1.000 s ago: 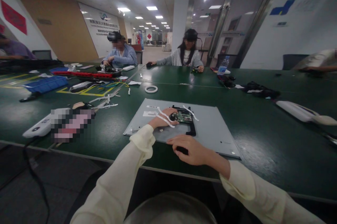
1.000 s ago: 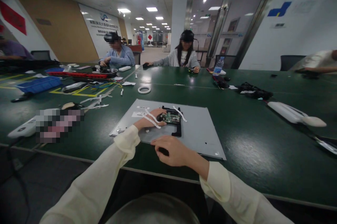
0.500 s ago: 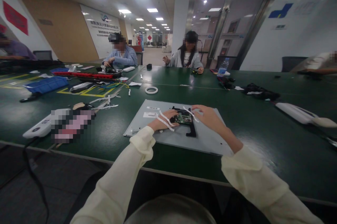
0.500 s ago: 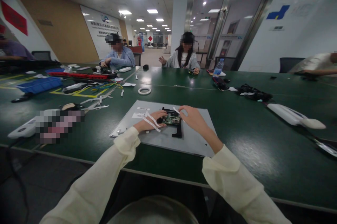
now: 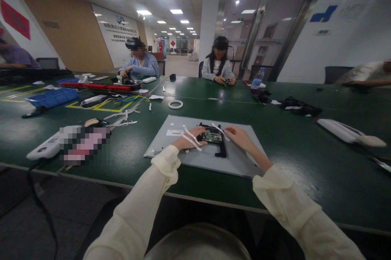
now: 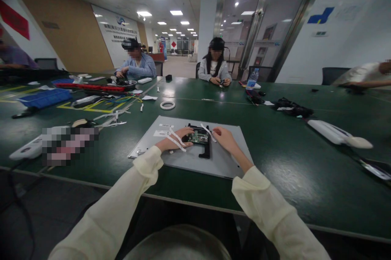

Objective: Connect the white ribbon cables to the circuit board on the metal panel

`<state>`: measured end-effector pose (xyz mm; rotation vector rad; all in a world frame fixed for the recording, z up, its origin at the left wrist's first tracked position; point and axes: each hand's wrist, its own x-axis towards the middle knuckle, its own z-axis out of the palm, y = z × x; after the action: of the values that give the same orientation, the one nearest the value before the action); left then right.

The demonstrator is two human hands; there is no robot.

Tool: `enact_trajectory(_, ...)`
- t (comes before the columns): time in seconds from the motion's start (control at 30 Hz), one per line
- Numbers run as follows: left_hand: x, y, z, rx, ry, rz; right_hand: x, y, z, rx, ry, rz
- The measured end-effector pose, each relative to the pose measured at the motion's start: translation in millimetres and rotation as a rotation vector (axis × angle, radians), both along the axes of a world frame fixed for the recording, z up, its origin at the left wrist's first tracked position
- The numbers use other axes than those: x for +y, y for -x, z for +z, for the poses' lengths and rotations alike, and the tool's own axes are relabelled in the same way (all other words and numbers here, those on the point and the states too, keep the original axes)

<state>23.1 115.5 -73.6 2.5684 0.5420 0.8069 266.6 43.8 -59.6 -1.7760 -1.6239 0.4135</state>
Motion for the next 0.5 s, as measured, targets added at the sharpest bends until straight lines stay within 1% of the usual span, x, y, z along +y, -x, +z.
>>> enact_trajectory(0.1, -1, -2, 7.4, -0.020, -0.020, 0.017, 0, 4, -3.2, -0.059, -0.021, 0.017)
enact_trajectory(0.17, -1, -8, 14.6, -0.035, -0.015, 0.030, 0, 5, -5.5, -0.086, -0.027, 0.025)
enact_trajectory(0.23, 0, -21, 20.9, -0.040, 0.008, 0.052, 1, 5, -7.3, -0.103, -0.029, 0.037)
enact_trajectory(0.3, 0, -39, 23.2, -0.050, 0.029, 0.080, 1, 5, -8.6, -0.114, -0.035, 0.048)
enact_trajectory(0.4, 0, -68, 16.5, -0.098, 0.031, 0.129, 2, 4, -10.6, -0.124, -0.047, 0.073)
enact_trajectory(0.5, 0, -87, 3.8, -0.087, -0.050, 0.195, 3, 2, -13.9, -0.148, -0.057, 0.089)
